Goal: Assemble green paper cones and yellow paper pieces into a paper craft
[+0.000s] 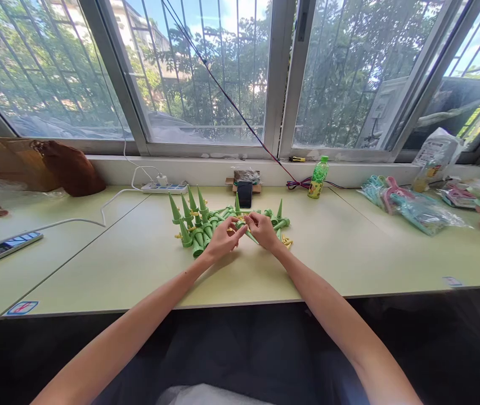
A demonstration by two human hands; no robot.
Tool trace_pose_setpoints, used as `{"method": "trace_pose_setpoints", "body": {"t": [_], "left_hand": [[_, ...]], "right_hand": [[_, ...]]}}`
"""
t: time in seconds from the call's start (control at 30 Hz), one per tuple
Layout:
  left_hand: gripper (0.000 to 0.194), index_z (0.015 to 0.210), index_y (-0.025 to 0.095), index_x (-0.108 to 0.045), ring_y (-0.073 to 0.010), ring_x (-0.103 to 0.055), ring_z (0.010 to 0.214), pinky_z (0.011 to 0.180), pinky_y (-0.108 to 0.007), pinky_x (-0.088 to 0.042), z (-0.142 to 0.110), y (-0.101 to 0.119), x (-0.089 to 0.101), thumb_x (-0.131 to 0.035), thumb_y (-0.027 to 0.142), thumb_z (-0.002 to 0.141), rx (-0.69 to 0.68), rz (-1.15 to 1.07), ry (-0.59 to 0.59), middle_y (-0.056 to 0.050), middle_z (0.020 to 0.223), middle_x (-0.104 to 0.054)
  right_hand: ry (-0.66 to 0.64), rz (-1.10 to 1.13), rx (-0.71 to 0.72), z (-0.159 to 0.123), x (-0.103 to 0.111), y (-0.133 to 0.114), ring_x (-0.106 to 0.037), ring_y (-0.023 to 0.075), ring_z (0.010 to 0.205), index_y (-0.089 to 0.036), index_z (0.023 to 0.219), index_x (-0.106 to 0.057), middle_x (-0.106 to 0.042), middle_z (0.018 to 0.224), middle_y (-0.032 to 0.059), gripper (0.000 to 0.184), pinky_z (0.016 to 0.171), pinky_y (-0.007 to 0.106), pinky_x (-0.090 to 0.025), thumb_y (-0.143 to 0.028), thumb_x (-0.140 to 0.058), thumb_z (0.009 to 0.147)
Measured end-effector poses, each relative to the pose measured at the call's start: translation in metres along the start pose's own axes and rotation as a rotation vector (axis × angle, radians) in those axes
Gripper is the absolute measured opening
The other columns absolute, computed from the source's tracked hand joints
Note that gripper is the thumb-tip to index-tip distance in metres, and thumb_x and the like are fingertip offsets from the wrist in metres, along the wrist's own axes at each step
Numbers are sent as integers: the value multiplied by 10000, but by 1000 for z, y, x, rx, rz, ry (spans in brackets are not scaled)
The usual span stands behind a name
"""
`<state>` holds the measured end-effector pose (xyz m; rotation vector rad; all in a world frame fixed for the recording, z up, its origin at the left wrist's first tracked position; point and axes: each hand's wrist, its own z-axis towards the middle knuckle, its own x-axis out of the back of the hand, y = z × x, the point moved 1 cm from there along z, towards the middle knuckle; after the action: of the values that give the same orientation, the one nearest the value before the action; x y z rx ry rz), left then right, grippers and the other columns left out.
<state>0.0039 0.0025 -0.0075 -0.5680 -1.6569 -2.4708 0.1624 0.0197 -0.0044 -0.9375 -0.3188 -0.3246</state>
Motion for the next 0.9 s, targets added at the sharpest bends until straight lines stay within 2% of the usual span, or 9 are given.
{"method": "trace_pose_setpoints", "body": {"t": [0.23, 0.53, 0.9], "left_hand": [[351, 977, 174, -560, -64, -488, 501, 479, -218, -372, 3, -3, 1, -709, 440, 803, -112, 80, 59, 3, 843, -573], [239, 875, 178, -587, -69, -487, 522, 504, -237, -403, 6, -10, 0, -731, 360, 819, -230, 125, 91, -3, 873, -579], [196, 859, 178, -617, -68, -501, 534, 560, -259, -465, 6, -11, -3, -776, 272, 794, -278, 182, 127, 10, 863, -557]], "right_hand": [[-5, -6, 6, 0, -2, 3, -347, 131, 549, -222, 629, -414, -405, 563, -27, 422, 545, 293, -282, -519, -479, 920], [-5, 2, -13, 0, -4, 7, -351, 133, 531, -223, 616, -408, -403, 537, -26, 408, 534, 296, -278, -476, -466, 931], [-27, -4, -49, -1, -4, 6, -366, 143, 518, -234, 592, -389, -408, 477, -19, 416, 524, 296, -292, -477, -460, 922]]}}
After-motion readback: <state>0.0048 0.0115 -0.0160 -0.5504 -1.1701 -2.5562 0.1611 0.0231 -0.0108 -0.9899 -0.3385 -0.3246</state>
